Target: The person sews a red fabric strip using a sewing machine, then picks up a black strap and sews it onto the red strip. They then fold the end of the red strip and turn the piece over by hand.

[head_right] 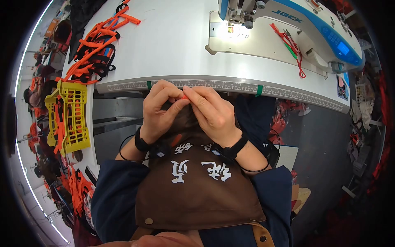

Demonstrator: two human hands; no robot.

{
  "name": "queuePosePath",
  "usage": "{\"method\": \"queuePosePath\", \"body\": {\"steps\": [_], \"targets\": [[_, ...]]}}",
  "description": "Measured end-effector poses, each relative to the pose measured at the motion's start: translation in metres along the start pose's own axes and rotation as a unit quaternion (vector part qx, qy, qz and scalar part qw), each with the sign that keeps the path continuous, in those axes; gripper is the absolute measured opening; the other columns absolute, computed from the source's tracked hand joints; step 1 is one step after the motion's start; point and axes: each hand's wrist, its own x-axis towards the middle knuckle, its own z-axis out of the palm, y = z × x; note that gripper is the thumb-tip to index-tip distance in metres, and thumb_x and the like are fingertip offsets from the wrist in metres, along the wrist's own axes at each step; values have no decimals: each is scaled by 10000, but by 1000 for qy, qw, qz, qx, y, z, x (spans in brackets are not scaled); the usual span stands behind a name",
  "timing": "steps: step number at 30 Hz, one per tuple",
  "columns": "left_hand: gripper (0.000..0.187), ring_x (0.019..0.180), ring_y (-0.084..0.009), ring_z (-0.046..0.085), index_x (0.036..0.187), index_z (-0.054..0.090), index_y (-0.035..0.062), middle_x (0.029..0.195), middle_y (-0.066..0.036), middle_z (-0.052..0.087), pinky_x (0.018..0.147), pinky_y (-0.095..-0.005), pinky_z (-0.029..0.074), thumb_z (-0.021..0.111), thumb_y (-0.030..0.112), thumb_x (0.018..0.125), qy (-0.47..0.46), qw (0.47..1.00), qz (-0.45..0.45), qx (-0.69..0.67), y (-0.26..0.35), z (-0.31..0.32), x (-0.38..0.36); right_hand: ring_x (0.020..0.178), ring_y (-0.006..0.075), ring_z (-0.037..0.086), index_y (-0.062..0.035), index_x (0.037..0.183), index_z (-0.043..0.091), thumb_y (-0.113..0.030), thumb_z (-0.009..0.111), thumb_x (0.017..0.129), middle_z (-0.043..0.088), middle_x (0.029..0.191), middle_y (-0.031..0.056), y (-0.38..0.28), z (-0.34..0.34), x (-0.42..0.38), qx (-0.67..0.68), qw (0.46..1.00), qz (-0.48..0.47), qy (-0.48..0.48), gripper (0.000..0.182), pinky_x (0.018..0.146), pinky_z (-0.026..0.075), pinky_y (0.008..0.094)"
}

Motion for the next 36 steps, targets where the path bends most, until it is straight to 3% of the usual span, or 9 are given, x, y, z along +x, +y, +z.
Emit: {"method": "queuePosePath", "body": {"steps": [5, 11, 15, 17, 22, 25, 28, 32, 36], "targets": [[134, 741, -183, 581, 957, 768, 83, 875, -24, 664, 744, -333, 454, 853, 125, 863, -35, 998, 11, 59, 2, -4, 3, 796, 191, 768, 14, 1129, 723, 75, 756, 908, 760, 1032, 115, 3, 1, -7, 106, 989, 100, -9, 231, 659, 610, 294], [119, 773, -128, 582, 1014, 788, 58, 883, -18, 670, 756, -254, 475, 823, 101, 909, -101, 970, -154, -161, 8, -14, 8, 637, 85, 691, 14, 1126, 732, 4, 717, 999, 775, 940, 82, 3, -11, -11, 252, 921, 293, -53, 128, 561, 515, 211], [129, 778, -141, 596, 999, 777, 77, 862, -24, 658, 736, -277, 466, 837, 123, 894, -99, 994, -42, -27, 6, -16, 13, 629, 54, 653, 7, 1134, 764, -13, 709, 1017, 781, 930, 60, 1, -15, -8, 290, 901, 318, -54, 131, 548, 500, 207], [130, 773, -148, 602, 994, 767, 81, 851, -28, 651, 725, -286, 462, 835, 127, 894, -93, 992, 49, 67, 4, -17, 16, 669, 95, 695, 0, 1139, 774, 6, 723, 993, 788, 945, 73, 3, -14, -8, 264, 917, 296, -52, 154, 573, 537, 233], [137, 780, -143, 569, 992, 754, 49, 864, -22, 625, 724, -278, 461, 840, 96, 897, -111, 993, -37, -19, 3, -14, 15, 847, 278, 789, -23, 1149, 785, 59, 773, 888, 789, 987, 140, 4, -10, -4, 19, 999, 41, -14, 273, 704, 627, 323], [139, 781, -155, 576, 978, 744, 37, 860, -27, 621, 705, -287, 468, 837, 112, 908, -111, 988, -87, -63, 2, -11, 14, 753, 209, 772, -20, 1151, 783, 33, 762, 923, 791, 966, 121, 11, -4, -5, -10, 1000, 1, 9, 234, 637, 602, 295], [152, 754, -189, 591, 976, 750, 71, 846, -17, 617, 719, -327, 457, 838, 169, 899, -124, 990, -55, -30, 0, -13, 16, 615, 101, 681, -16, 1169, 781, -18, 730, 985, 796, 934, 81, 2, -13, -9, 182, 937, 287, -78, 191, 540, 525, 239], [161, 783, -213, 603, 984, 764, 117, 862, -7, 619, 744, -358, 447, 843, 216, 885, -147, 989, 13, -12, 1, -22, 26, 534, 14, 515, -15, 1194, 784, -98, 680, 1058, 786, 897, 24, 5, -25, -2, 308, 853, 402, -130, 191, 474, 395, 183], [161, 828, -227, 609, 983, 768, 142, 879, -5, 630, 759, -370, 448, 845, 226, 870, -185, 979, 76, 22, 5, -30, 34, 514, 1, 468, 17, 1219, 773, -120, 669, 1069, 783, 907, 42, 18, -33, 1, 398, 808, 402, -164, 229, 459, 355, 177]]}}
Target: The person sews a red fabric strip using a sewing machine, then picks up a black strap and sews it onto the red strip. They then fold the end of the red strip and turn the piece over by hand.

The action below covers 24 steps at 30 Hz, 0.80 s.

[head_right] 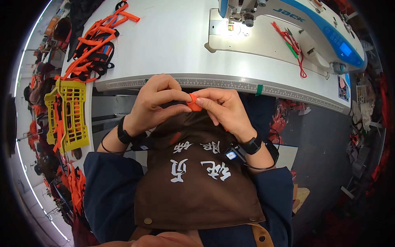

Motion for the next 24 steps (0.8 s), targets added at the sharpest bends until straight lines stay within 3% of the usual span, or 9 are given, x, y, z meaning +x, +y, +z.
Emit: {"method": "queuePosePath", "body": {"steps": [2, 11, 17, 20, 23, 24], "targets": [[158, 836, -232, 613, 984, 768, 143, 879, -7, 634, 761, -373, 451, 843, 218, 866, -27, 999, 16, 42, 1, -5, 2, 512, -4, 460, 15, 1212, 769, -122, 666, 1071, 782, 913, 40, -3, -1, 0, 9, 1000, 11, -14, 222, 458, 350, 174], [132, 792, -225, 618, 973, 761, 112, 855, -20, 631, 732, -369, 483, 835, 168, 880, -30, 999, -31, -33, 0, -5, 8, 520, -7, 472, 2, 1149, 753, -145, 674, 1075, 770, 902, 23, 3, 4, -2, 8, 1000, 17, 7, 183, 462, 355, 175], [148, 753, -195, 619, 949, 759, 85, 874, -26, 644, 662, -342, 492, 856, 148, 857, -61, 981, -116, -145, 4, -11, 9, 528, 2, 497, -3, 1150, 758, -156, 674, 1080, 767, 895, 16, 2, 5, -7, -33, 999, -14, 20, 188, 468, 374, 180], [148, 743, -176, 619, 926, 757, 81, 863, -17, 643, 667, -330, 491, 868, 134, 844, -48, 981, -115, -147, 2, -10, 9, 530, 5, 499, -5, 1153, 761, -148, 671, 1081, 764, 891, 18, -1, 8, -7, -27, 999, -20, 29, 184, 472, 383, 180], [151, 726, -165, 609, 928, 762, 86, 862, -8, 662, 667, -315, 489, 875, 115, 832, -4, 1000, 4, -26, -4, -9, 10, 539, 8, 514, -2, 1157, 762, -137, 665, 1081, 766, 899, 23, 1, 12, -7, -28, 998, -39, 39, 183, 478, 398, 181], [153, 728, -167, 608, 930, 764, 89, 860, -8, 669, 668, -312, 488, 877, 113, 831, 4, 999, -19, -44, -2, -9, 10, 543, 9, 521, -1, 1159, 763, -133, 663, 1081, 767, 903, 25, 1, 14, -7, -32, 997, -48, 42, 183, 481, 404, 181]]}}
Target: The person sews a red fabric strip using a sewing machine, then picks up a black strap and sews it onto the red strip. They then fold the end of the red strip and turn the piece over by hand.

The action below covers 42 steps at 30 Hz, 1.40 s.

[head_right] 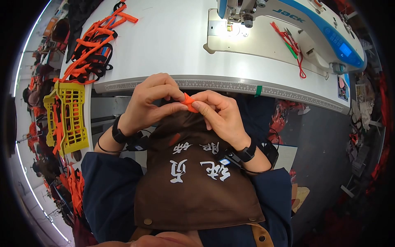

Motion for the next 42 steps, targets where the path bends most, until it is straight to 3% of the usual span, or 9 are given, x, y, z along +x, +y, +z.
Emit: {"method": "queuePosePath", "body": {"steps": [5, 11, 17, 22, 29, 32, 35, 42], "targets": [[165, 733, -181, 600, 938, 771, 102, 851, -10, 698, 670, -305, 484, 885, 118, 819, 39, 996, -67, -33, 8, 1, -4, 576, 20, 581, -5, 1177, 766, -103, 672, 1068, 773, 895, 23, -4, 10, -3, -71, 995, -53, 41, 174, 496, 440, 190], [224, 765, -151, 575, 943, 757, 89, 881, -6, 684, 693, -287, 459, 917, 84, 787, 26, 999, -18, -33, 10, 2, -3, 588, 38, 612, -12, 1166, 779, -66, 704, 1033, 771, 850, 32, -5, 14, -4, -138, 985, -87, 58, 162, 507, 451, 214], [183, 780, -213, 607, 942, 744, 102, 887, -14, 686, 747, -349, 440, 880, 107, 820, 40, 971, 87, 218, 11, -1, -1, 579, 77, 634, -10, 1172, 779, -27, 720, 999, 768, 845, 56, -2, 17, -2, -222, 958, -154, 96, 184, 531, 478, 234], [151, 802, -220, 608, 950, 727, 146, 892, 9, 669, 728, -363, 420, 839, 181, 855, 15, 995, 49, 87, 6, 2, -3, 562, 92, 644, -25, 1169, 782, -10, 693, 1007, 775, 872, 64, -3, 18, -1, -239, 950, -173, 100, 185, 520, 488, 240], [142, 815, -235, 612, 930, 714, 164, 890, 14, 661, 728, -369, 430, 829, 228, 876, -40, 987, 66, 139, 7, -15, 2, 571, 59, 618, -14, 1176, 776, -18, 659, 1042, 752, 873, 40, -8, 14, -4, -184, 974, -115, 60, 178, 505, 467, 214], [223, 774, -174, 604, 891, 723, 116, 868, 5, 665, 712, -335, 430, 912, 162, 783, -23, 995, 57, 75, 6, -12, 4, 600, 49, 617, -3, 1166, 772, -21, 655, 1052, 739, 877, 37, -10, 17, -5, -161, 980, -107, 53, 164, 513, 465, 203], [241, 761, -171, 598, 893, 721, 103, 872, 3, 661, 698, -329, 445, 924, 149, 771, -39, 998, 36, 43, 4, -14, 1, 610, 48, 621, 0, 1148, 770, -24, 653, 1055, 742, 885, 37, -9, 15, -6, -167, 979, -107, 44, 151, 519, 472, 201], [168, 797, -143, 617, 946, 737, 82, 921, -11, 683, 703, -277, 460, 875, 95, 851, -52, 995, -52, -61, 6, -16, -1, 604, 58, 632, 12, 1160, 756, -32, 644, 1065, 770, 918, 54, -10, 13, -4, -97, 994, -53, 10, 154, 529, 482, 202]]}}
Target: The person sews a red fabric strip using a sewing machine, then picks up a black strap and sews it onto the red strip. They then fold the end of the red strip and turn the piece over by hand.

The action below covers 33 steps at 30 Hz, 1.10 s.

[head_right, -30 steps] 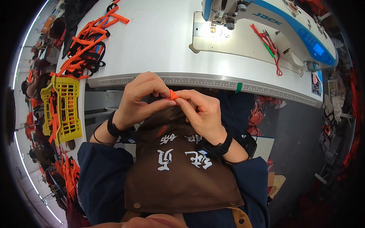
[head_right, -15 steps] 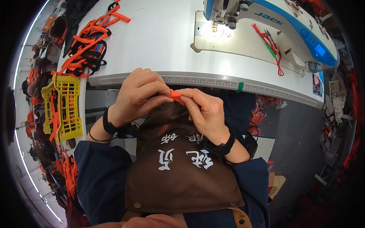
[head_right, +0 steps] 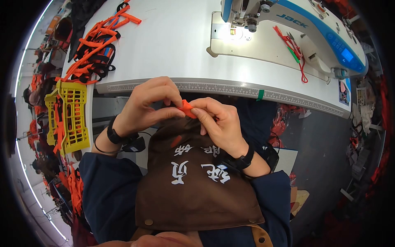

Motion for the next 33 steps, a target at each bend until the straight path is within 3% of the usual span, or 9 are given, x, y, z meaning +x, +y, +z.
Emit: {"method": "queuePosePath", "body": {"steps": [5, 6, 12, 18, 21, 24, 27, 30, 33], "targets": [[249, 838, -112, 627, 1168, 794, 90, 1003, -11, 728, 710, -261, 454, 781, 18, 931, -23, 994, -90, -63, 9, -19, 6, 596, 60, 630, 28, 1185, 740, -79, 638, 1080, 806, 1003, 132, 4, -2, 1, 74, 996, 37, -35, 181, 526, 488, 200], [275, 859, -118, 646, 1212, 805, 99, 1007, -26, 739, 712, -267, 467, 778, 41, 944, -44, 996, -44, -61, 5, -21, 8, 593, 60, 628, 31, 1188, 737, -89, 638, 1083, 809, 1017, 147, 6, -2, 1, 79, 995, 37, -42, 188, 525, 489, 200], [90, 826, -152, 691, 997, 816, 82, 944, -31, 748, 724, -299, 503, 802, 122, 918, -123, 990, -63, -18, 16, -26, 15, 610, 61, 648, 29, 1183, 737, -86, 646, 1077, 810, 1010, 143, 2, -1, 2, 87, 993, 55, -55, 181, 526, 487, 201], [125, 793, -210, 697, 926, 743, 91, 904, -5, 734, 741, -339, 524, 834, 143, 858, -109, 978, 48, 173, 25, -22, 20, 630, 54, 653, 27, 1183, 735, -78, 647, 1073, 822, 1046, 122, -4, -1, 0, 11, 998, 21, -58, 176, 537, 492, 199], [138, 781, -193, 691, 969, 745, 86, 900, -15, 732, 739, -331, 515, 830, 123, 867, -78, 987, 46, 132, 18, -18, 19, 637, 53, 655, 29, 1181, 733, -72, 652, 1069, 821, 1038, 123, -3, -1, 0, 44, 998, 18, -38, 172, 536, 492, 197], [137, 807, -186, 680, 971, 744, 81, 905, -23, 728, 745, -327, 510, 835, 109, 873, -68, 994, -68, 46, 27, -17, 18, 644, 53, 659, 24, 1178, 733, -61, 654, 1065, 820, 1043, 132, -2, -1, 0, 53, 998, 17, -18, 162, 535, 489, 192], [164, 892, -193, 669, 969, 750, 77, 962, -32, 723, 784, -328, 510, 863, 121, 860, -17, 999, -12, 49, 27, -22, 14, 619, 2, 625, -5, 1182, 762, -45, 692, 1040, 809, 933, 30, 3, 3, -3, 70, 997, -7, 36, 163, 522, 470, 179], [200, 957, -211, 651, 964, 760, 75, 1016, -33, 713, 817, -333, 507, 893, 150, 834, 11, 997, 51, 55, 25, -13, 8, 587, 61, 650, -9, 1180, 771, -2, 748, 964, 813, 932, 77, 0, 5, -5, -102, 988, -84, 75, 217, 515, 483, 219], [217, 963, -216, 639, 959, 767, 74, 1034, -39, 703, 843, -334, 507, 908, 163, 822, 21, 996, 12, 86, 26, -5, 5, 599, 161, 697, -10, 1169, 776, 33, 785, 877, 798, 906, 109, 4, 10, 8, -291, 893, -318, 130, 295, 534, 524, 272]]}}
